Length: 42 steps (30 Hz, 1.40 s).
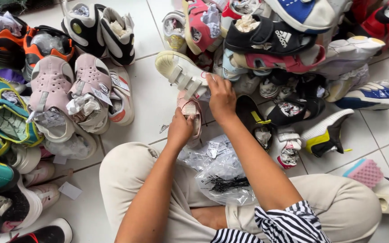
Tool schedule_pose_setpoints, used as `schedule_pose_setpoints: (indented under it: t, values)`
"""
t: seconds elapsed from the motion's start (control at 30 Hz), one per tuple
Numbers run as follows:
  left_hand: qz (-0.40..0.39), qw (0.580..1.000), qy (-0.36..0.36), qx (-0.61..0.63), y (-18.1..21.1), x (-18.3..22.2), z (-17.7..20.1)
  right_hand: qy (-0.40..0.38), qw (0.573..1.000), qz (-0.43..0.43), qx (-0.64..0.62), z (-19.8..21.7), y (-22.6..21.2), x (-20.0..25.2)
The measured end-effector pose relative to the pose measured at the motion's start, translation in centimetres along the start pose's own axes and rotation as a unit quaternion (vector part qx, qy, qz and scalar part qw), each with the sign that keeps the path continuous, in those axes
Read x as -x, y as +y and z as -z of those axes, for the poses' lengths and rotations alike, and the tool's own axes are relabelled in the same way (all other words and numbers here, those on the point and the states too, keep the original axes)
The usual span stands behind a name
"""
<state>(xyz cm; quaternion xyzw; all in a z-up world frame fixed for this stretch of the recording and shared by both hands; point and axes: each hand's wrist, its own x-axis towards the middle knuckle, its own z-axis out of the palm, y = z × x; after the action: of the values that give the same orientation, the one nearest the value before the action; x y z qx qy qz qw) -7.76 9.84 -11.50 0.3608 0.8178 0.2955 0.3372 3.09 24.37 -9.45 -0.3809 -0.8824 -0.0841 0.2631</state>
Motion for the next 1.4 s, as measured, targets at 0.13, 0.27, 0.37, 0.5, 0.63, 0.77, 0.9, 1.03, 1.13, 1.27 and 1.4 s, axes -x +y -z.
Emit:
schedule_pose_setpoints:
  t: [0.13,0.27,0.37,0.5,0.63,0.77,0.9,1.03,1.13,1.27,1.4]
  values:
    - [0.007,1.0,0.0,-0.02,1.5,1.0,1.4,0.011,1.0,0.004,-0.019,-1.2,1.1,0.6]
    - [0.025,0.999,0.002,-0.034,1.4,0.6,1.7,-0.05,0.993,0.013,-0.109,1.8,2.1,2.1]
    - [0.022,0.999,-0.003,-0.024,1.9,0.5,2.3,-0.118,0.981,0.046,-0.146,4.4,4.1,4.8]
    - [0.002,1.0,-0.014,0.001,-0.5,-1.6,1.9,-0.284,0.945,0.027,-0.157,10.2,5.9,9.1]
    - [0.01,0.997,-0.076,0.022,-0.3,0.6,3.0,-0.392,0.89,-0.038,-0.231,16.5,10.4,12.6]
    - [0.04,0.994,-0.073,-0.065,-0.2,1.0,2.1,-0.301,0.913,-0.227,-0.156,16.4,26.3,18.6]
    - [0.02,0.988,-0.016,-0.152,0.5,0.7,2.2,-0.344,0.869,-0.354,0.035,16.0,36.9,21.4]
    - [0.007,0.972,0.026,-0.235,0.3,-0.4,4.0,-0.389,0.843,-0.355,0.111,15.2,38.2,23.1]
    - [-0.022,0.965,0.077,-0.25,0.7,-0.3,5.3,-0.449,0.803,-0.39,0.029,14.3,37.0,21.7]
    - [-0.053,0.96,0.15,-0.232,-1.6,-1.9,5.3,-0.378,0.83,-0.4,0.088,12.0,38.1,21.3]
    - [-0.052,0.954,0.188,-0.226,-3.4,-2.5,4.3,-0.31,0.854,-0.4,0.117,16.3,33.8,18.4]
